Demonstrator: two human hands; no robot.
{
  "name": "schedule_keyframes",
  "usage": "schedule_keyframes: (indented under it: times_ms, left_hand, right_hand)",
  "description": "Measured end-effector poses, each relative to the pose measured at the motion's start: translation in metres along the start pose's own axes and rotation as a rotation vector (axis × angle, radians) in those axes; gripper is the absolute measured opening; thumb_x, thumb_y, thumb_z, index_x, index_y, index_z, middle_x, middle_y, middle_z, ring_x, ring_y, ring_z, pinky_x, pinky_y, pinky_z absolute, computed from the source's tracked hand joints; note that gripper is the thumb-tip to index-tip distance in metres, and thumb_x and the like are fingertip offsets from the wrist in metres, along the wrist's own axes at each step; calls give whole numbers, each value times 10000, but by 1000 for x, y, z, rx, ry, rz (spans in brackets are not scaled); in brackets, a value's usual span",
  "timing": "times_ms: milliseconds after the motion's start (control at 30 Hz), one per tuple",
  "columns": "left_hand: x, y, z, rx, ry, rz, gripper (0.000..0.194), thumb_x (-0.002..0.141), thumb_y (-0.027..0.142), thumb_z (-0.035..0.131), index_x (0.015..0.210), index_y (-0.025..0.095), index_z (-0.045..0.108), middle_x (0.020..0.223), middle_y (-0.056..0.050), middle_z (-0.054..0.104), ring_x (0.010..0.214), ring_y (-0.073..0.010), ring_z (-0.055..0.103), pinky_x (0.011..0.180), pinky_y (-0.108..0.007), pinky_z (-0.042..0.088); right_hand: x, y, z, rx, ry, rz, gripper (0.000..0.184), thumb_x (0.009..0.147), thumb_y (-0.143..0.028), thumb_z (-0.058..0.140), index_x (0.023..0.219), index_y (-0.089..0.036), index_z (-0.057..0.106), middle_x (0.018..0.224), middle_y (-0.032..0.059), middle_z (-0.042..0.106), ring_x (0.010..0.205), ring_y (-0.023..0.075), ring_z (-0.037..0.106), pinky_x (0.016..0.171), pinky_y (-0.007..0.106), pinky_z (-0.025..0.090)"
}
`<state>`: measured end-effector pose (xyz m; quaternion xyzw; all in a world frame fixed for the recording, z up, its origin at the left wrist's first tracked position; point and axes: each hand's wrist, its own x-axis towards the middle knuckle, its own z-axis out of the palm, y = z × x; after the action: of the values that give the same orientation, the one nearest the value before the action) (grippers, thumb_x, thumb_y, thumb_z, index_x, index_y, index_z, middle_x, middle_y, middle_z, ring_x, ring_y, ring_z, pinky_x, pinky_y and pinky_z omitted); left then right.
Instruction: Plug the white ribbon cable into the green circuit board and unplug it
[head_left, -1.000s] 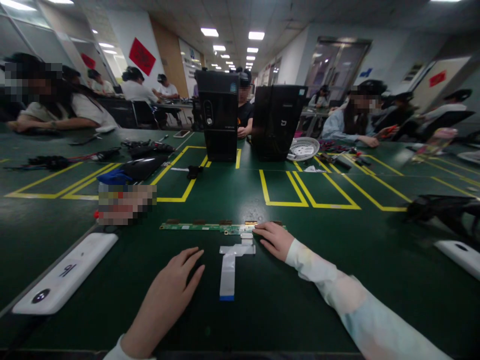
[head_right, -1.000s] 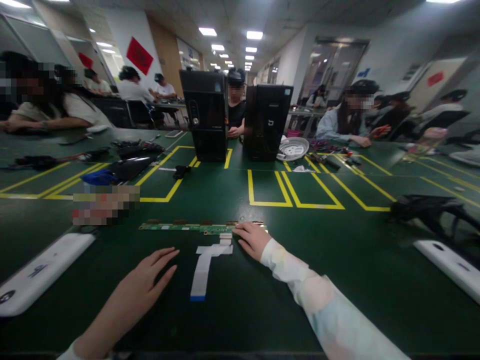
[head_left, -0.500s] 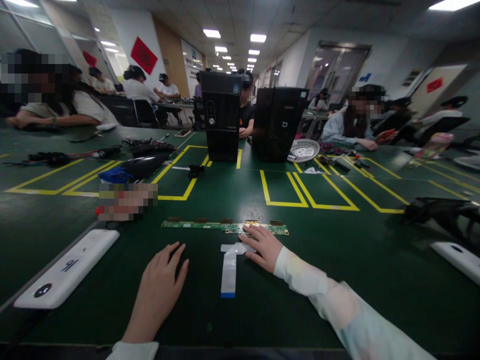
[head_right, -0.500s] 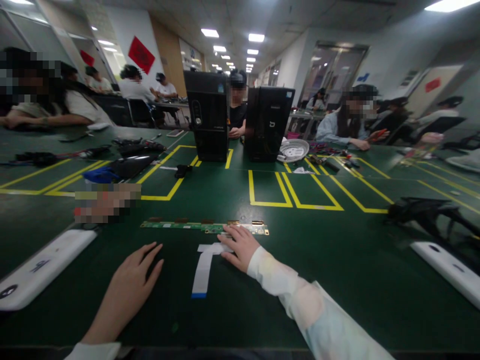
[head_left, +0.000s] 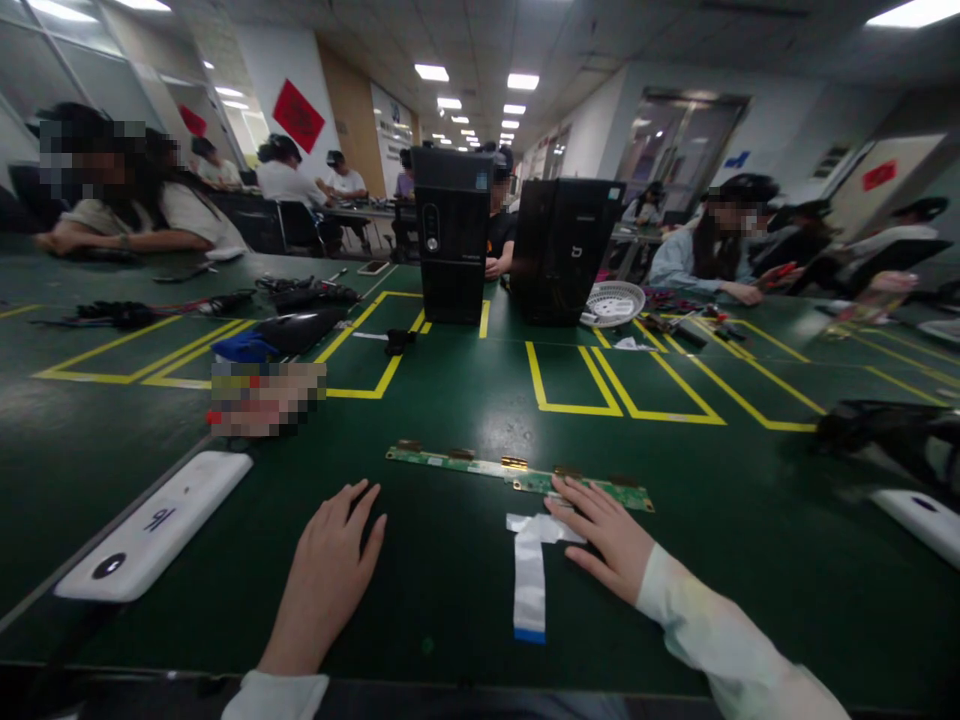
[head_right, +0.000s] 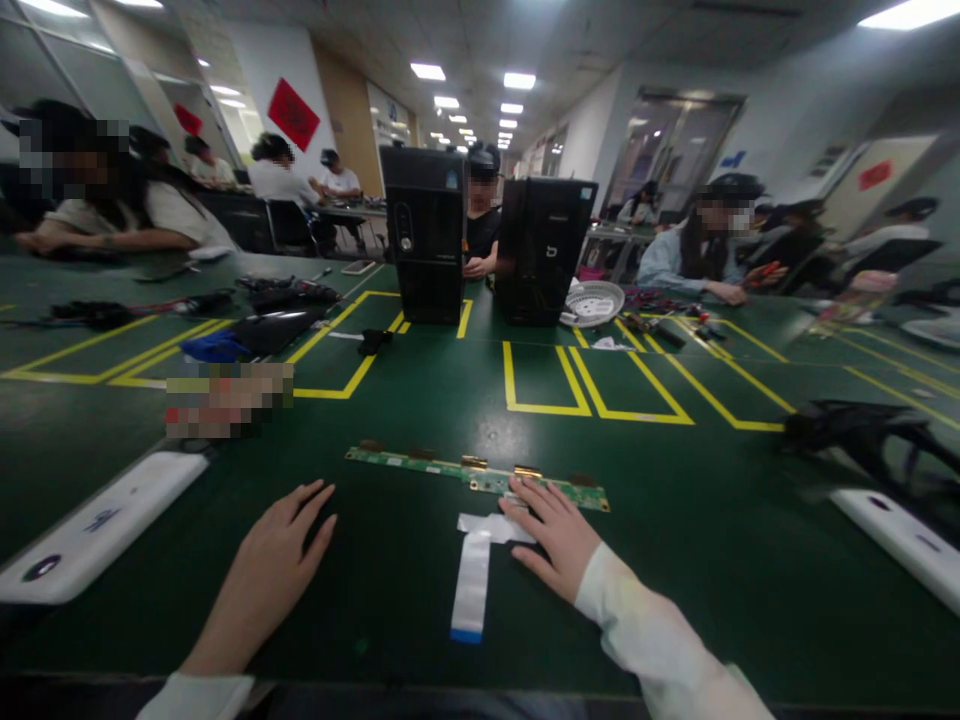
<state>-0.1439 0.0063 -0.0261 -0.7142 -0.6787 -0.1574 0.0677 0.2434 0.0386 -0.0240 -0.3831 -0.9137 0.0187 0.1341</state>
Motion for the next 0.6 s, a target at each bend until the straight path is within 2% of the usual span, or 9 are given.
schedule_keyframes:
  times_ms: [133, 233, 367, 467, 600]
  left_hand:
    - [-1, -1, 1, -11, 1, -5, 502, 923, 432, 353, 1281, 146, 559, 1333, -160, 558, 1238, -308, 514, 1023, -501, 424]
    - [-1, -1, 1, -19, -8, -7, 528, 925, 439, 340, 1284, 119, 557, 1331, -175, 553, 1236, -318, 512, 1030, -507, 415]
    - [0, -2, 1, -15, -28, -2, 546, 923, 440, 345, 1295, 94, 547, 1345, -182, 536, 1247, -327, 497, 1040, -500, 406]
    - [0, -3, 1, -9, -39, -4, 555, 926, 445, 331, 1299, 92, 542, 1344, -191, 535, 1246, -332, 499, 1020, -516, 422]
    - [0, -3, 0, 4, -42, -4, 554, 928, 451, 320, 1299, 104, 541, 1344, -187, 538, 1247, -327, 501, 1017, -521, 424]
  right_hand:
    - [-50, 12, -8, -51, 22, 114, 508, 957, -428, 404, 1443, -281, 400, 1515, 95, 337, 1378, 279, 338, 1078, 558, 342]
    - [-90, 29, -9, -129, 45, 237, 506, 957, -428, 381, 1442, -288, 405, 1512, 85, 344, 1370, 280, 353, 1074, 551, 353]
    - [-139, 53, -10, -245, 91, 328, 523, 947, -438, 373, 1439, -265, 416, 1507, 86, 355, 1347, 295, 388, 1028, 531, 419]
    - [-166, 65, -11, -305, 136, 404, 518, 946, -453, 347, 1389, -226, 491, 1479, 102, 400, 1317, 307, 429, 995, 524, 456]
    - [-188, 73, -10, -341, 170, 540, 550, 942, -477, 305, 1353, -193, 533, 1436, 129, 456, 1259, 315, 496, 979, 513, 473]
